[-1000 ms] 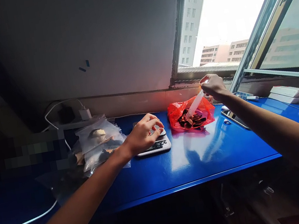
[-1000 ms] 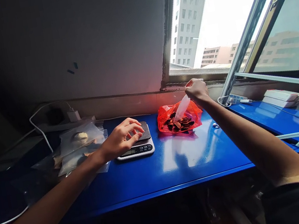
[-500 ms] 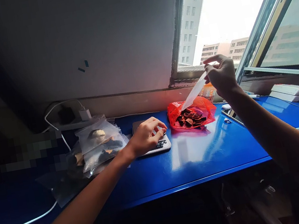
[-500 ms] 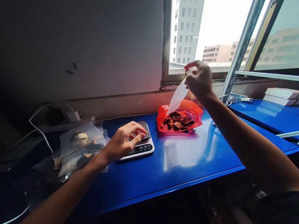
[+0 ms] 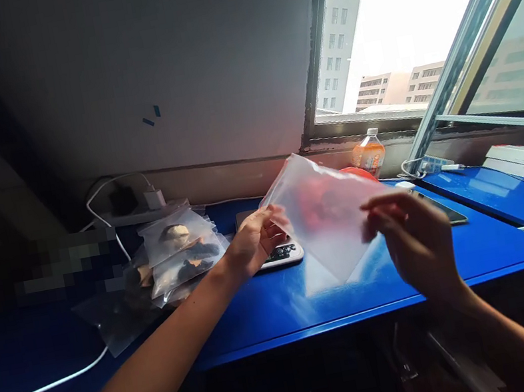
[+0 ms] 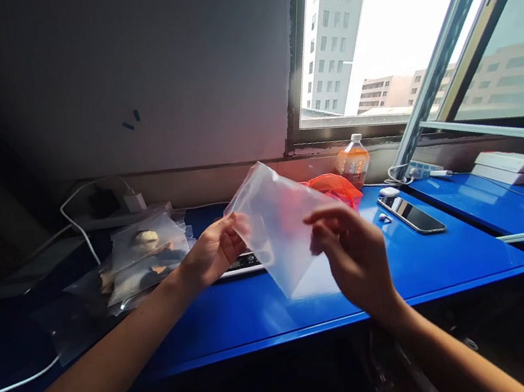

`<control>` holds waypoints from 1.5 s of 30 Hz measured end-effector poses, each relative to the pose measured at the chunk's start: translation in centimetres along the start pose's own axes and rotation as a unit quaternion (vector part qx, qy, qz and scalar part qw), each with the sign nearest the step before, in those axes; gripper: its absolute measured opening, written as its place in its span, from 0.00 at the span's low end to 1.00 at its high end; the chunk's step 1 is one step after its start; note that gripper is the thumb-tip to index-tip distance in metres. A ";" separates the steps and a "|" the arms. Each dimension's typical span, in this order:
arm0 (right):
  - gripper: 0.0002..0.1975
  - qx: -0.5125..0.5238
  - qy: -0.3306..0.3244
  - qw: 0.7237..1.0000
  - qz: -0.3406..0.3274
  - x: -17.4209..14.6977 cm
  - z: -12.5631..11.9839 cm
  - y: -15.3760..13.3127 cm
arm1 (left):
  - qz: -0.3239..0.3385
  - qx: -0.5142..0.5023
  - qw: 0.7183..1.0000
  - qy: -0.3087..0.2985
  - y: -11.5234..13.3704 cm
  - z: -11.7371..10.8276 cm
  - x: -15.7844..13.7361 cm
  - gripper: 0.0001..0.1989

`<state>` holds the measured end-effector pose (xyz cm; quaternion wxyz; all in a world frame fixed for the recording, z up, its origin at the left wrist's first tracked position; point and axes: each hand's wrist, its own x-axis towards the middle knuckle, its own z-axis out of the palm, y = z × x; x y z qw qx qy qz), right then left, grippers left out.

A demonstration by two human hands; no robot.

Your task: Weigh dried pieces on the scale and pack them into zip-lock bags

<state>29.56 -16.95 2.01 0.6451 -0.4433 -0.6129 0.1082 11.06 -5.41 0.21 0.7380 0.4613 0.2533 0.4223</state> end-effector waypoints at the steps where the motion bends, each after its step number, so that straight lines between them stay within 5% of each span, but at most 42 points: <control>1: 0.06 -0.038 -0.024 0.999 0.017 -1.6 -0.6 0.5 | 0.016 0.019 1.000 0.007 0.0 -0.2 0.0 0.07; 3: 0.11 -0.135 -0.179 0.973 0.051 -3.9 -2.4 1.0 | 0.049 0.082 0.995 0.011 -0.1 -0.4 0.1 0.08; 5: 0.20 -0.202 -0.335 0.918 0.067 -4.8 -4.6 0.5 | 0.077 0.153 0.985 0.008 -0.3 -0.5 0.2 0.08; 7: 0.24 -0.226 -0.390 0.890 0.070 -4.3 -6.1 -0.3 | 0.095 0.217 0.972 -0.010 -0.4 -0.4 0.1 0.09; 10: 0.22 -0.219 -0.325 0.919 0.050 -1.6 -5.6 -0.2 | 0.107 0.297 0.948 -0.048 -0.5 -0.1 -0.1 0.10; 13: 0.21 -0.240 -0.221 0.945 -0.019 1.8 -1.9 2.1 | 0.115 0.360 0.924 -0.054 -0.5 0.2 -0.4 0.10; 16: 0.15 -0.254 -0.271 0.926 -0.070 4.2 1.9 4.1 | 0.146 0.419 0.895 -0.040 -0.4 0.1 -0.6 0.12; 20: 0.12 -0.203 -0.344 0.915 -0.052 5.2 4.3 4.2 | 0.192 0.477 0.858 -0.009 -0.4 -0.1 -0.6 0.15; 28: 0.17 -0.211 -0.348 0.913 -0.027 4.9 6.1 4.3 | 0.209 0.609 0.765 -0.020 -1.9 -1.2 -0.2 0.15; 41: 0.15 -0.249 -0.320 0.899 -0.164 3.5 6.4 5.8 | 0.275 0.727 0.628 -0.022 -1.2 -1.1 -0.6 0.17; 45: 0.12 -0.196 -0.284 0.921 -0.183 2.2 5.8 7.0 | 0.323 0.729 0.602 -0.038 -1.5 -1.1 -0.4 0.17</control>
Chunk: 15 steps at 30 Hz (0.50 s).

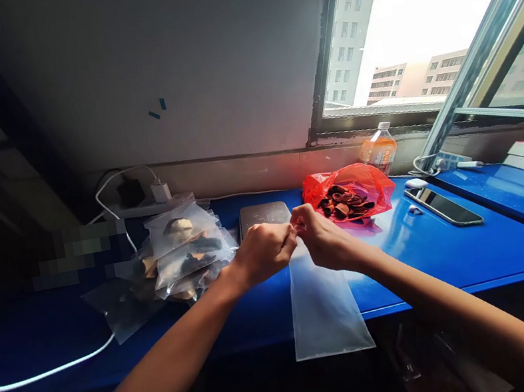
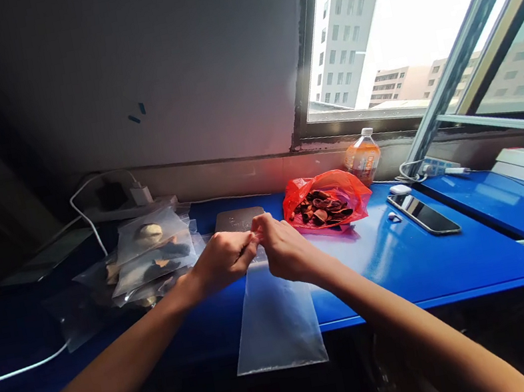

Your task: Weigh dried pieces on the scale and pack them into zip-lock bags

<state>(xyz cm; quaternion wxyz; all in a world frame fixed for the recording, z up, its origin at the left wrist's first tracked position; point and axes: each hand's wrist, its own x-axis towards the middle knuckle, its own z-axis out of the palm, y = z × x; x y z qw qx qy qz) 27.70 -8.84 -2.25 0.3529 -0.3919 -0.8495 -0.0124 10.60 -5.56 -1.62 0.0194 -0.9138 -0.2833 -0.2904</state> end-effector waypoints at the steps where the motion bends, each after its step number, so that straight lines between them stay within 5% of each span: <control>1: 0.10 0.015 0.007 1.000 0.005 -0.4 0.0 0.1 | 0.019 -0.004 1.000 0.008 0.0 0.1 0.0 0.17; 7: 0.10 -0.014 0.054 0.998 -0.030 -1.9 -0.1 -0.5 | 0.136 -0.060 0.988 0.045 0.4 -0.7 -0.4 0.16; 15: 0.14 -0.024 0.085 0.995 -0.048 -2.7 1.1 -0.3 | 0.137 -0.091 0.986 0.033 1.0 -1.8 -0.7 0.17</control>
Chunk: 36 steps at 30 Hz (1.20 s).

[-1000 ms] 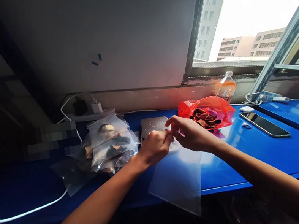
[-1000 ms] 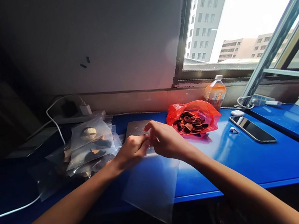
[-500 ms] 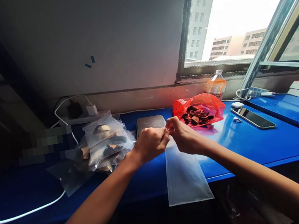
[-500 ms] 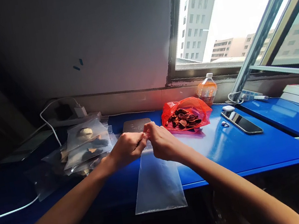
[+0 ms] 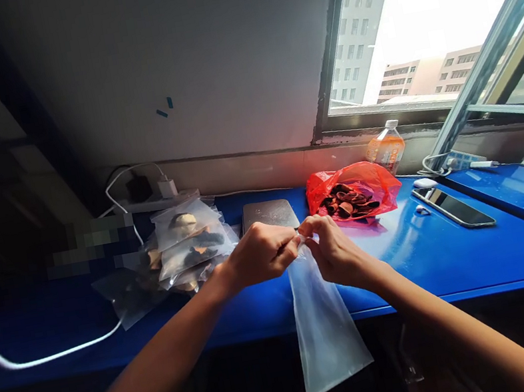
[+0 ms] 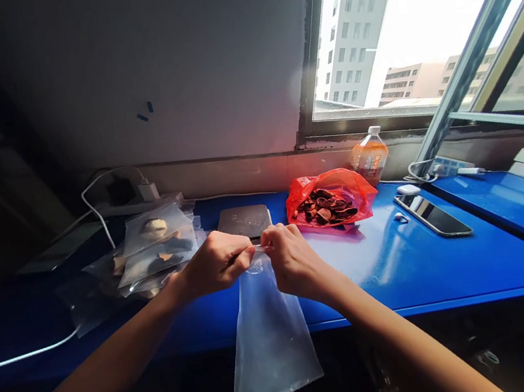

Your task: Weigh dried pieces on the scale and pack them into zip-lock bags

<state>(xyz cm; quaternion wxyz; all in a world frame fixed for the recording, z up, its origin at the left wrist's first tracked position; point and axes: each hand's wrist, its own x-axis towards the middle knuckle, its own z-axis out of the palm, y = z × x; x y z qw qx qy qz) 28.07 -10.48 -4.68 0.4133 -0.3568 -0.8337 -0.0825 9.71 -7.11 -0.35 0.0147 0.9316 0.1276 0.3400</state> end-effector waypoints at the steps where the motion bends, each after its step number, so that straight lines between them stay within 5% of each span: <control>1: 0.15 -0.002 -0.001 1.000 -0.001 -0.2 0.1 0.2 | -0.007 -0.001 1.000 -0.006 0.1 -0.2 0.0 0.17; 6: 0.13 0.008 -0.016 0.999 0.032 -0.9 0.4 1.4 | -0.089 -0.028 0.996 0.013 -0.1 -1.5 0.1 0.18; 13: 0.05 0.048 -0.115 0.989 0.075 0.7 -1.0 0.7 | -0.129 -0.019 0.982 -0.139 -1.6 -0.9 -0.1 0.14; 24: 0.06 0.099 -0.041 0.986 0.131 2.3 -1.8 -0.3 | -0.078 0.065 0.992 -0.076 -0.9 0.1 -0.2 0.14; 29: 0.05 0.125 -0.066 0.980 0.138 2.4 -3.4 0.1 | -0.059 0.070 0.996 -0.012 -0.2 -0.1 0.3 0.18; 36: 0.05 -0.026 -0.109 0.986 0.127 3.1 -2.4 1.2 | -0.105 0.122 0.984 -0.080 -1.7 -1.2 1.0 0.14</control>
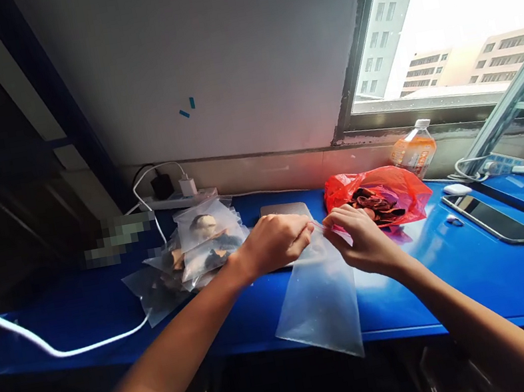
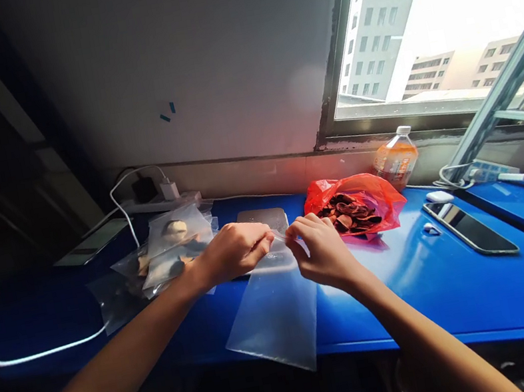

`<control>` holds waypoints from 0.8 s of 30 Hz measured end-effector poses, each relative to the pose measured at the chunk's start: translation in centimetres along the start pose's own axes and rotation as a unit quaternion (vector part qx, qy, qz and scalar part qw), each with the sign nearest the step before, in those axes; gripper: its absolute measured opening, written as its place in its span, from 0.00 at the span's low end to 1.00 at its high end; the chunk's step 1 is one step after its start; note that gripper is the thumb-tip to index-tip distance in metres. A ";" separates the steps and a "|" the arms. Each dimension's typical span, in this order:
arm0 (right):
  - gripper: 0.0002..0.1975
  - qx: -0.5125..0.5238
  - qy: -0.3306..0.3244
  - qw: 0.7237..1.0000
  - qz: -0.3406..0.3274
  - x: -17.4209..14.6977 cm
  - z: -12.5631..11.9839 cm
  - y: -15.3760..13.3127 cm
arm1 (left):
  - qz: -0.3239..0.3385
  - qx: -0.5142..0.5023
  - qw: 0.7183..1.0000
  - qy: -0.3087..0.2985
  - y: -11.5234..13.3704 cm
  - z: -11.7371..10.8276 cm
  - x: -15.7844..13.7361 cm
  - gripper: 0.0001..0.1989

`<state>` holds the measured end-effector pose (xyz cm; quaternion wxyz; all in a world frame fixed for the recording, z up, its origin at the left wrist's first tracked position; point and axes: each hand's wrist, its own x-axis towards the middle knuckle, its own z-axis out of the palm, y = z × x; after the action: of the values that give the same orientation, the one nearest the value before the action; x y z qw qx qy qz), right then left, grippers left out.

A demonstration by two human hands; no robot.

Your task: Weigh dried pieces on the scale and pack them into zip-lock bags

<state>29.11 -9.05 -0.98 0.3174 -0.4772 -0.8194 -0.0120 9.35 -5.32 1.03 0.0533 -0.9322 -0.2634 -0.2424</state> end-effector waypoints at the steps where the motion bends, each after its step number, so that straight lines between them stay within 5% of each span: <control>1: 0.05 -0.002 0.000 1.000 0.005 0.1 0.3 -0.1 | -0.010 0.001 1.000 0.003 -0.2 -0.1 0.1 0.14; 13: 0.08 0.003 0.022 1.000 0.014 -1.0 -1.2 2.0 | 0.009 -0.089 0.988 0.127 1.3 -1.3 -0.2 0.11; 24: 0.05 -0.009 0.062 0.996 0.067 -4.7 -1.0 4.6 | -0.002 -0.145 0.984 0.108 1.8 0.2 0.4 0.10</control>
<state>34.86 -10.45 -4.00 0.3631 -0.5324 -0.7642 -0.0276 10.66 -6.64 1.10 -0.0542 -0.8978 -0.2199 -0.3777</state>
